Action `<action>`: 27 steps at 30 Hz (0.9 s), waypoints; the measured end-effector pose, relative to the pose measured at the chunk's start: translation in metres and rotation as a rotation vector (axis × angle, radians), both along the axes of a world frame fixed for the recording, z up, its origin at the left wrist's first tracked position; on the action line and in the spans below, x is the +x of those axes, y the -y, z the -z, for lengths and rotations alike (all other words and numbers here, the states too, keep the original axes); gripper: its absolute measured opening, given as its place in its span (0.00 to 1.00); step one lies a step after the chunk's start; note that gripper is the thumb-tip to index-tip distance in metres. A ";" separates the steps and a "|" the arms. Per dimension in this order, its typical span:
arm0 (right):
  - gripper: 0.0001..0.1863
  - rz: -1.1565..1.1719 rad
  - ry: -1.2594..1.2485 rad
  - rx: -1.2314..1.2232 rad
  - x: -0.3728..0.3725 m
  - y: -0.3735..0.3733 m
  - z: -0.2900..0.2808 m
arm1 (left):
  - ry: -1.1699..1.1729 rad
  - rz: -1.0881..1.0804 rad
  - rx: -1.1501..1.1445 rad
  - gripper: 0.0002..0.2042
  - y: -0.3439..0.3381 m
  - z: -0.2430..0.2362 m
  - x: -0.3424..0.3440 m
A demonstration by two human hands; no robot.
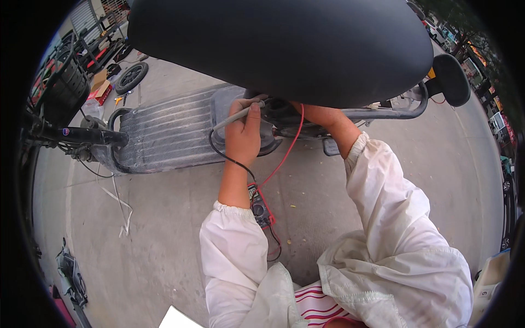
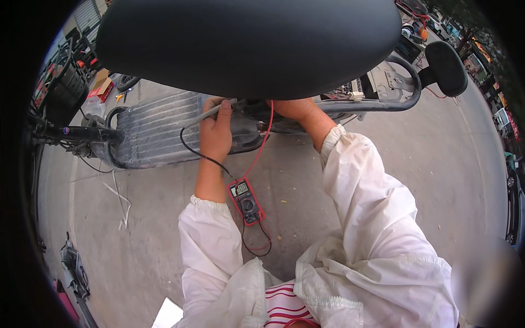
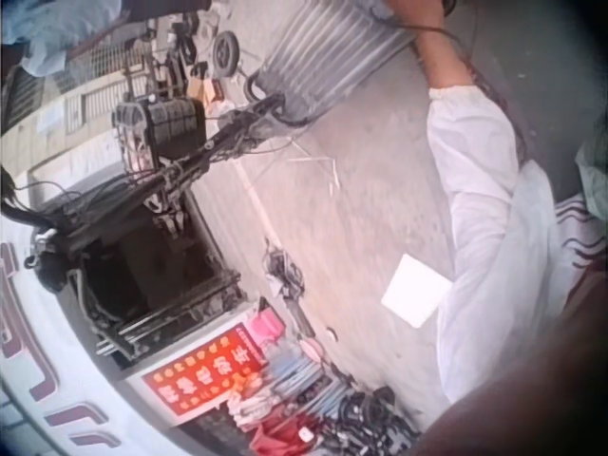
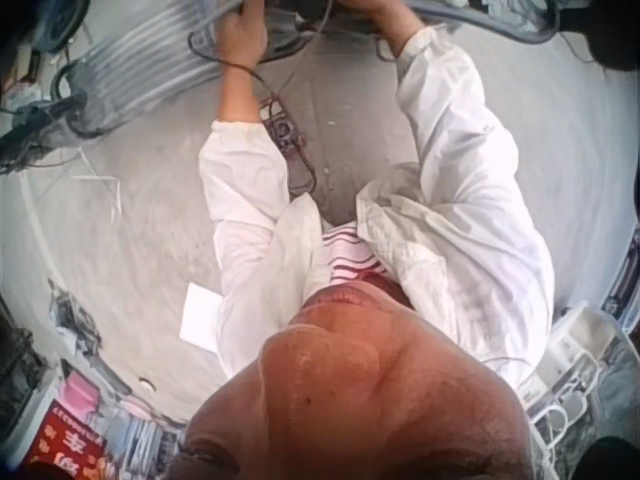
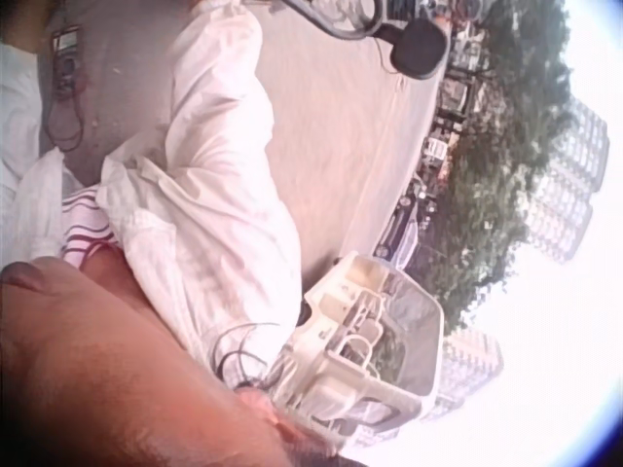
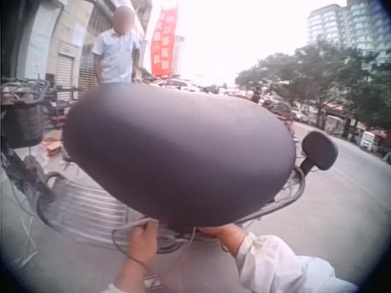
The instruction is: The person repairs an electric scooter by testing the electrical system with a multimeter, adjusting the handlebars, and using a screwdriver to remove and reattach panels. They also inspect wiring under the seat and manipulate components on the scooter's frame.
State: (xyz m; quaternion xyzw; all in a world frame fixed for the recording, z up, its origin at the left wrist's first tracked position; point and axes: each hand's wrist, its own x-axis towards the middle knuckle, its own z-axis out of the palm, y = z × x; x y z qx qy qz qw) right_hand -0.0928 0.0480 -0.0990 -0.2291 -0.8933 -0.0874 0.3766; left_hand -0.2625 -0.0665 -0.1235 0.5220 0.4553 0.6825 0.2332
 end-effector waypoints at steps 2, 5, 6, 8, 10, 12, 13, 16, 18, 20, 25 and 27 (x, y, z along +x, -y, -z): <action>0.11 0.027 0.037 0.013 0.004 0.001 0.000 | -0.031 -0.002 0.006 0.12 0.000 -0.001 -0.003; 0.12 0.074 0.015 0.002 0.012 0.008 -0.001 | -0.079 -0.004 -0.011 0.13 0.000 -0.002 -0.008; 0.12 0.076 -0.025 -0.019 0.013 0.009 -0.002 | -0.074 0.001 -0.041 0.13 0.000 -0.001 -0.010; 0.12 0.081 -0.088 -0.029 0.015 0.013 -0.001 | -0.064 0.009 -0.102 0.14 0.000 -0.001 -0.013; 0.12 0.089 -0.128 -0.006 0.014 0.018 0.002 | -0.016 0.028 -0.028 0.14 -0.005 0.005 -0.015; 0.11 0.023 -0.182 -0.099 0.017 0.020 0.003 | 0.034 0.049 0.013 0.14 -0.009 0.009 -0.013; 0.11 -0.010 -0.208 -0.146 0.018 0.019 0.003 | 0.061 0.061 0.016 0.14 -0.010 0.011 -0.012; 0.11 -0.068 -0.272 -0.098 0.022 0.016 0.011 | 0.090 0.075 0.028 0.14 -0.012 0.012 -0.011; 0.12 -0.091 -0.319 -0.117 0.024 0.015 0.015 | 0.103 0.077 0.037 0.14 -0.013 0.013 -0.011; 0.12 -0.091 -0.333 -0.087 0.025 0.013 0.020 | 0.124 0.079 0.046 0.15 -0.013 0.014 -0.011; 0.12 -0.129 -0.456 -0.086 0.021 0.013 0.023 | 0.313 0.154 0.062 0.16 -0.019 0.022 -0.010; 0.12 -0.092 -0.382 -0.059 0.021 0.017 0.016 | 0.326 0.162 0.070 0.16 -0.020 0.022 -0.009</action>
